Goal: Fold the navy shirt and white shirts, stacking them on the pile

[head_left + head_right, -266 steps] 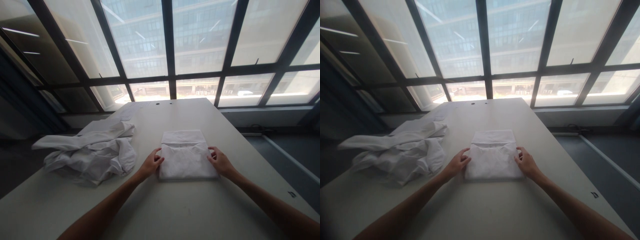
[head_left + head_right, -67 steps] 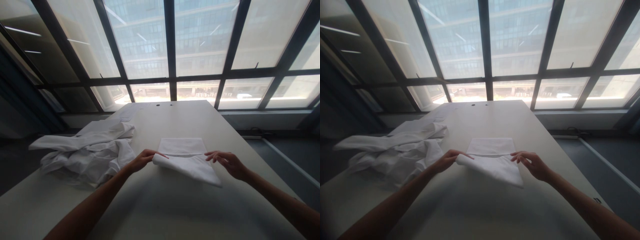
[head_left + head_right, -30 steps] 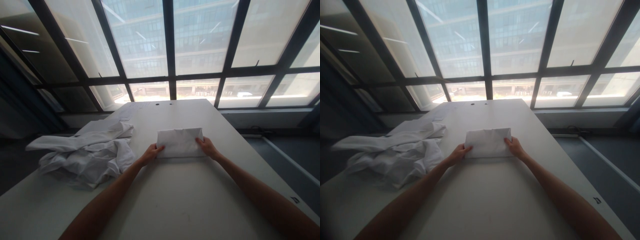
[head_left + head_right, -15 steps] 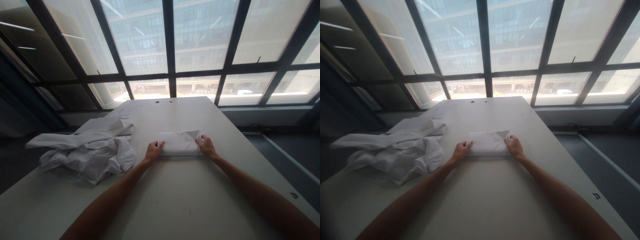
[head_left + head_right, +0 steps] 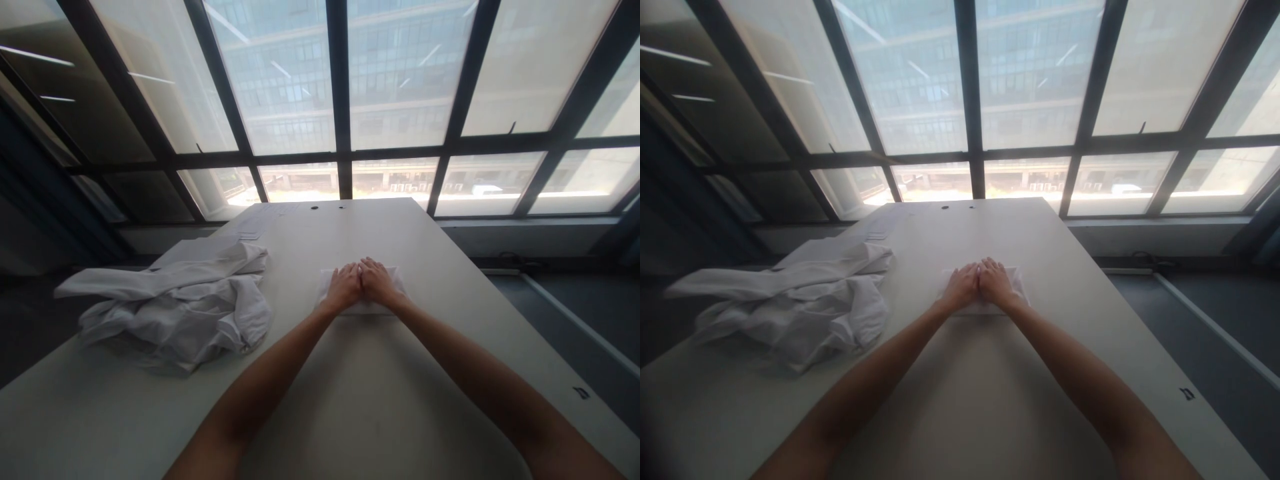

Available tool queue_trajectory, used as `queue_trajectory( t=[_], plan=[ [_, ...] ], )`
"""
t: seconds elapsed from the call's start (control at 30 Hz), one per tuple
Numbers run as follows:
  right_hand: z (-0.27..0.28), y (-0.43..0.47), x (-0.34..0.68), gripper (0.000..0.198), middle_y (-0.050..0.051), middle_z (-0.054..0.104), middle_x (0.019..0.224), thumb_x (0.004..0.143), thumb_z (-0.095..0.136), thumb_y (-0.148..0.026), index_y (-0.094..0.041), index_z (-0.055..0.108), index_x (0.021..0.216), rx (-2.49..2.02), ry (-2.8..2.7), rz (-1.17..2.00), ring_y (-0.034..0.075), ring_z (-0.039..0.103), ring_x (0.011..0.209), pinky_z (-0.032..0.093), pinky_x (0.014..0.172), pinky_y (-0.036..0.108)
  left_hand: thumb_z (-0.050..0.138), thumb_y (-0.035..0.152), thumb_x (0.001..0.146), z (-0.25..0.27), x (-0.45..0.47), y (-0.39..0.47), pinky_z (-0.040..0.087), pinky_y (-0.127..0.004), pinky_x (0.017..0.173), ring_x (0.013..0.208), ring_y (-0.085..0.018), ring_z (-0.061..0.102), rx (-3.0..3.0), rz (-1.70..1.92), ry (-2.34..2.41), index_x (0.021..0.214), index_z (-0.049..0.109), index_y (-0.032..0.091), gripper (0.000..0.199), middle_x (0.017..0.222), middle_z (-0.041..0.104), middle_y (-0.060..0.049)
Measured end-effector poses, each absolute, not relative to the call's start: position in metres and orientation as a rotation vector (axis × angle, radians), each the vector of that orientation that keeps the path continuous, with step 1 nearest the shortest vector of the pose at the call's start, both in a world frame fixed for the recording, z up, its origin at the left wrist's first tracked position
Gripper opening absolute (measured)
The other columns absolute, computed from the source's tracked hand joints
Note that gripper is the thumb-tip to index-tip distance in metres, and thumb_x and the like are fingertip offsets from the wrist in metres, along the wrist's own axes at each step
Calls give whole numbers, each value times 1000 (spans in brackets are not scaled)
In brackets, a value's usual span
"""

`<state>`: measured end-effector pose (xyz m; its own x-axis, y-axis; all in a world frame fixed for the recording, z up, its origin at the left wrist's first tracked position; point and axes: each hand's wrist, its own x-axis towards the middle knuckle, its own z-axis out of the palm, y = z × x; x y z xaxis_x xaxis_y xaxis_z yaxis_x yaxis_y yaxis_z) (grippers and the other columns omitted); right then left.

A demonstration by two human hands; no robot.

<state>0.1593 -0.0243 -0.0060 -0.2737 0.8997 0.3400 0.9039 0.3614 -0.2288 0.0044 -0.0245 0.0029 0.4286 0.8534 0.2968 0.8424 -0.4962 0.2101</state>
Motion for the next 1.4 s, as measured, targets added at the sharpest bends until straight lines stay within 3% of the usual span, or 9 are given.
queue_trajectory(
  t=[0.27, 0.5, 0.6, 0.73, 0.8, 0.9, 1.03, 1.17, 1.4],
  plan=[
    [-17, -22, 200, 40, 16, 65, 127, 106, 33, -35, -16, 65, 121, -1876, -2217, -32, 26, 56, 119, 37, 105, 39, 31, 51, 106, -24, -14, -43, 26, -54, 120, 147, -33, 36, 2852, 397, 1571, 152, 45, 18, 58, 158, 43, -14],
    [-4, -71, 215, 37, 20, 70, 112, 103, 41, -34, -13, 70, 108, -2089, -2123, -47, 27, 64, 106, 43, 90, 36, 35, 49, 106, -25, -57, -40, 12, -62, 122, 151, -31, 28, 2965, 407, 1546, 153, 44, 33, 50, 161, 39, -5],
    [-6, -104, 208, 43, 14, 75, 86, 102, 43, -39, -15, 73, 85, -1944, -2168, 301, 22, 68, 77, 45, 72, 30, 38, 39, 105, -23, -64, -10, 20, -63, 120, 150, -33, 31, 2642, 547, 1843, 149, 49, 25, 47, 159, 42, -12],
    [-15, -118, 207, 46, 5, 69, 59, 98, 45, -39, -17, 71, 67, -1603, -2093, 927, 16, 61, 54, 42, 56, 26, 36, 26, 104, -20, -57, 9, 36, -46, 117, 139, -27, 49, 2417, 626, 1896, 142, 55, 14, 44, 146, 56, -18],
    [-22, -106, 215, 36, 5, 72, 68, 95, 47, -31, -16, 75, 78, -1624, -1930, 785, 18, 65, 61, 46, 63, 27, 36, 33, 105, -22, -48, -5, 37, -46, 116, 142, -29, 46, 2406, 608, 1867, 144, 53, 13, 47, 149, 52, -20],
    [-33, -78, 227, 35, 12, 74, 109, 89, 51, -22, -14, 73, 116, -1611, -1782, 345, 23, 67, 100, 50, 91, 34, 43, 51, 102, -30, -34, -48, 35, -55, 114, 146, -38, 38, 2427, 519, 1783, 149, 48, 16, 59, 156, 42, -23],
    [-41, -49, 230, 48, 12, 50, 152, 95, 54, -30, -21, 59, 141, -1393, -1991, 61, 26, 41, 141, 34, 115, 45, 47, 57, 99, -30, -30, -78, 29, -60, 116, 149, -41, 29, 2623, 463, 1605, 154, 43, 27, 63, 163, 32, -17],
    [-40, -37, 226, 40, 8, 45, 157, 102, 46, -37, -26, 64, 135, -1283, -2269, 25, 28, 33, 148, 22, 121, 54, 46, 46, 101, -11, -47, -42, 31, -44, 121, 147, -27, 38, 2730, 411, 1147, 149, 52, 29, 50, 161, 39, -7],
    [-35, -38, 247, 53, 8, 44, 158, 96, 58, -46, -25, 56, 145, -1339, -2346, 38, 28, 41, 141, 36, 116, 45, 46, 33, 101, 6, -57, -21, 42, -44, 114, 128, -24, 60, 2662, 670, 1176, 127, 70, 21, 38, 135, 66, -10]
  ],
)
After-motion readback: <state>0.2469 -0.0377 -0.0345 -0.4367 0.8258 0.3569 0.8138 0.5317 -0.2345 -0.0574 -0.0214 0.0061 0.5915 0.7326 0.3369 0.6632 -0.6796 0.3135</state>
